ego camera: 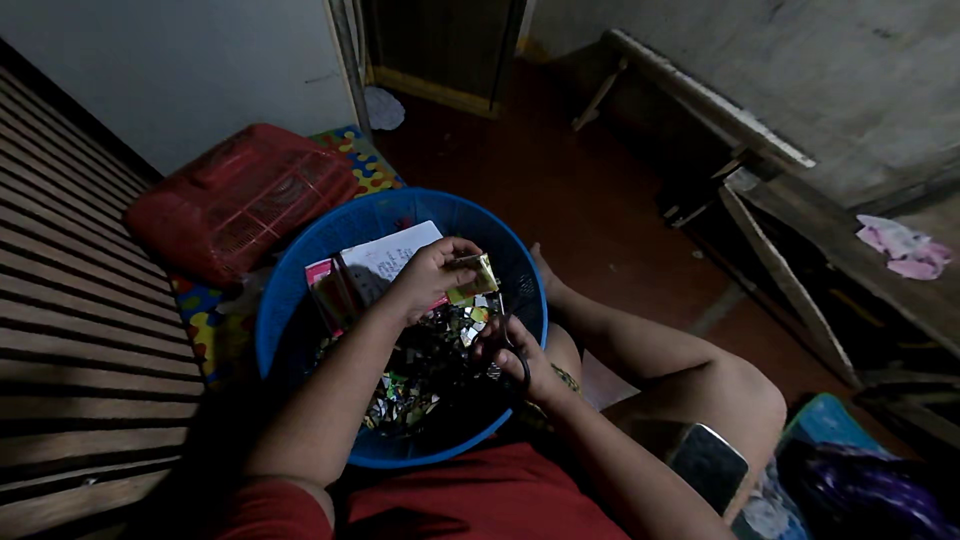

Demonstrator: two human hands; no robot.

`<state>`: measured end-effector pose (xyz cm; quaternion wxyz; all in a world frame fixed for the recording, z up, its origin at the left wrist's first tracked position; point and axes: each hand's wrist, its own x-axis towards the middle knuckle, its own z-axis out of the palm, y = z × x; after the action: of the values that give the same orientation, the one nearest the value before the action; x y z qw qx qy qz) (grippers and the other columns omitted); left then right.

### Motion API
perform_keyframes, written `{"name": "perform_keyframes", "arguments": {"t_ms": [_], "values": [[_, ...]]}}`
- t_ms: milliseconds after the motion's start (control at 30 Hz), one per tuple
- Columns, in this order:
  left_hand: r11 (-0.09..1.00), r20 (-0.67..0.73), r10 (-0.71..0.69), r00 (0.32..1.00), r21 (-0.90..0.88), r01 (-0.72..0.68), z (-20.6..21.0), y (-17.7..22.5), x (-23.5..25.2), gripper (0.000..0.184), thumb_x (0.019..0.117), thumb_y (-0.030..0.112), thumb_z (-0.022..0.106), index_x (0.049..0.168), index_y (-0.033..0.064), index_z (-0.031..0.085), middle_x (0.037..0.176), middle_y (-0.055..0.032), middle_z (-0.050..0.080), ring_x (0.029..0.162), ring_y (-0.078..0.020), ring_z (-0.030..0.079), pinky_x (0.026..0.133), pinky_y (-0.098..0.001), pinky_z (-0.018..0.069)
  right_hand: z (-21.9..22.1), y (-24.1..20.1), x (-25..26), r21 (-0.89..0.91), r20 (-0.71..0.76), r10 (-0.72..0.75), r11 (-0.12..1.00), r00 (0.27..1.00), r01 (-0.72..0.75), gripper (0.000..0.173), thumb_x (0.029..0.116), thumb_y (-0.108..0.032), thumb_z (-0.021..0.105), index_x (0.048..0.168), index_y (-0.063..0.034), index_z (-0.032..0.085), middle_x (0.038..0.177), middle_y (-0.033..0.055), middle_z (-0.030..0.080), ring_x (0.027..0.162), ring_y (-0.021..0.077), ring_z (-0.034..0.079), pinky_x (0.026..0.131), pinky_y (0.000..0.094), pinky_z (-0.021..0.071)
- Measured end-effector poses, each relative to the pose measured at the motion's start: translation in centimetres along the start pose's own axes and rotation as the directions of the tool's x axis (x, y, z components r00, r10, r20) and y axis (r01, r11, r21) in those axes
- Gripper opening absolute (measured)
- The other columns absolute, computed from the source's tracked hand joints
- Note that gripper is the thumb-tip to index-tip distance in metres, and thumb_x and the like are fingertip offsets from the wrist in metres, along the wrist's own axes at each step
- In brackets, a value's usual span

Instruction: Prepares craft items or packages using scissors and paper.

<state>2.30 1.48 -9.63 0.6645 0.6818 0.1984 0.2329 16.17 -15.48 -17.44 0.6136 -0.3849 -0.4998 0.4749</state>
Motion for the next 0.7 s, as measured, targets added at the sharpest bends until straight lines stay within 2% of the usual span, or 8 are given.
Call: {"name": "perform_keyframes", "arguments": {"t_ms": [133,333,500,700], "values": [[0.992,0.072,0.001,0.997,-0.126,0.008,0.1,-1.4,0.6,0.033,0.0917,-0.011,0.061,0.12,0.0062,0.061,0.106,-0.0048,0.067,0.091,-0.0115,0.067,0.083,-0.0298,0.0581,-0.1,0.1,0.1,0.053,0.093,0.017,0.998,0.996,-0.022,0.055,0.0904,-0.056,0.071,0.117,-0.0105,0.055,0.094,-0.0003,0.069,0.085,0.011,0.068,0.078,0.0306,0.0581],[0.994,0.155,0.036,0.987,-0.111,-0.019,0.4,-1.8,0.7,0.034,0.0889,-0.013,0.063,0.117,0.007,0.063,0.105,-0.0026,0.068,0.091,-0.0099,0.067,0.082,-0.0283,0.0578,-0.1,0.2,0.1,0.066,0.068,-0.012,0.998,0.998,0.008,0.059,0.0892,-0.06,0.07,0.118,-0.0103,0.055,0.095,0.0003,0.07,0.086,0.0111,0.068,0.078,0.0301,0.0583],[0.992,0.144,0.003,0.99,-0.127,0.016,-0.1,-2.0,0.7,0.036,0.0896,-0.013,0.058,0.117,0.0098,0.062,0.104,-0.0008,0.068,0.089,-0.0093,0.066,0.081,-0.0283,0.0577,0.0,-0.1,0.1,0.054,0.134,0.017,0.998,0.991,-0.025,0.059,0.0884,-0.06,0.07,0.118,-0.0106,0.056,0.096,-0.0017,0.068,0.086,0.0094,0.067,0.078,0.0292,0.0574],[0.994,0.165,0.024,0.986,-0.109,-0.006,-0.3,-1.6,0.6,0.034,0.0892,-0.011,0.062,0.118,0.0078,0.063,0.104,-0.0018,0.067,0.089,-0.0093,0.066,0.08,-0.0275,0.0575,0.0,-0.1,0.0,0.064,0.084,0.023,0.998,0.996,-0.029,0.061,0.0873,-0.059,0.072,0.117,-0.0095,0.055,0.098,0.0,0.068,0.087,0.0106,0.067,0.078,0.0297,0.0577]]}}
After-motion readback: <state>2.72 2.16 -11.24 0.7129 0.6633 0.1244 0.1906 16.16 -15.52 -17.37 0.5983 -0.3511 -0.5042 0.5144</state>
